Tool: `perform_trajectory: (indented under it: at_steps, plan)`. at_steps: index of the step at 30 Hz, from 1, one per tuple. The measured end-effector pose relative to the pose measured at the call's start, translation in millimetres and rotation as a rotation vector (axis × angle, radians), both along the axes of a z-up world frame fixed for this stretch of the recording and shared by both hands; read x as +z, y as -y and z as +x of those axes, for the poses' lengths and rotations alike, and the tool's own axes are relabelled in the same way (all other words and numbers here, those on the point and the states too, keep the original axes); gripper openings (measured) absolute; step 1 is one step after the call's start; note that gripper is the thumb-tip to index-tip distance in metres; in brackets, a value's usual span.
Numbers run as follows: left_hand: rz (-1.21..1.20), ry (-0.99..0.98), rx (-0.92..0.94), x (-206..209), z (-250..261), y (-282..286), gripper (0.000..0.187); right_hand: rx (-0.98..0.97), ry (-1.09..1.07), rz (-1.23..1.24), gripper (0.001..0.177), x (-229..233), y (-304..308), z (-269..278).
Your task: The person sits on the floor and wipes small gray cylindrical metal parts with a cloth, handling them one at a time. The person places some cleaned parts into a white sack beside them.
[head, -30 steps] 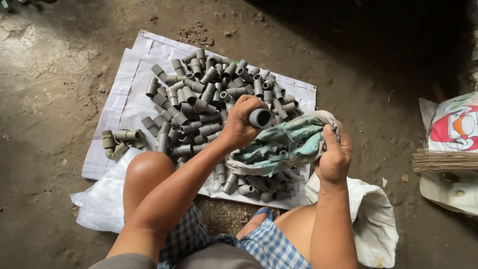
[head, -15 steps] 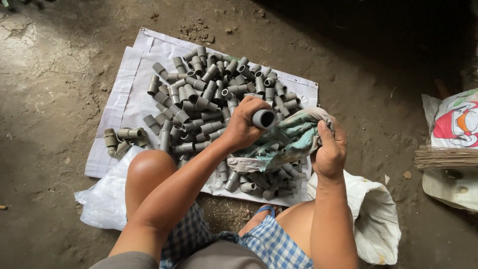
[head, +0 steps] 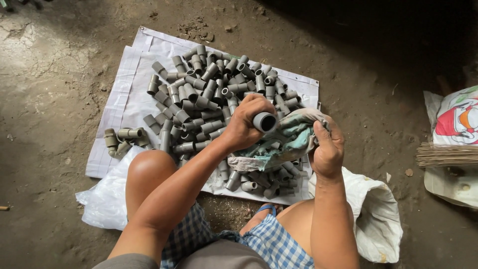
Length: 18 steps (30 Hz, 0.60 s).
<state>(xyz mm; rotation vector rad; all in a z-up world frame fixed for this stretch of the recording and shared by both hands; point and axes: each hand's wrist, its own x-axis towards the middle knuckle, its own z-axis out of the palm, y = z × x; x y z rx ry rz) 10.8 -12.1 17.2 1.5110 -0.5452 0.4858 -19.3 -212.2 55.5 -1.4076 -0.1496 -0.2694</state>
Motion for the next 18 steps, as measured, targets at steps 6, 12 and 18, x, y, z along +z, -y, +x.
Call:
perform_trajectory:
  at_steps: [6, 12, 18]
  plan:
    - [0.35, 0.099, 0.08, -30.0, 9.6, 1.4, 0.052, 0.281, 0.021, -0.723, 0.026, 10.8, -8.0, -16.4]
    - [0.809, 0.417, 0.305, -68.2, 3.1, 1.6, 0.017, 0.339, -0.136, -1.086, 0.037, -6.4, -23.6, -25.2]
    - [0.312, -0.148, -0.115, -21.1, 4.2, -22.4, 0.093, -0.108, 0.34, -1.232, 0.046, -81.9, -30.0, -2.0]
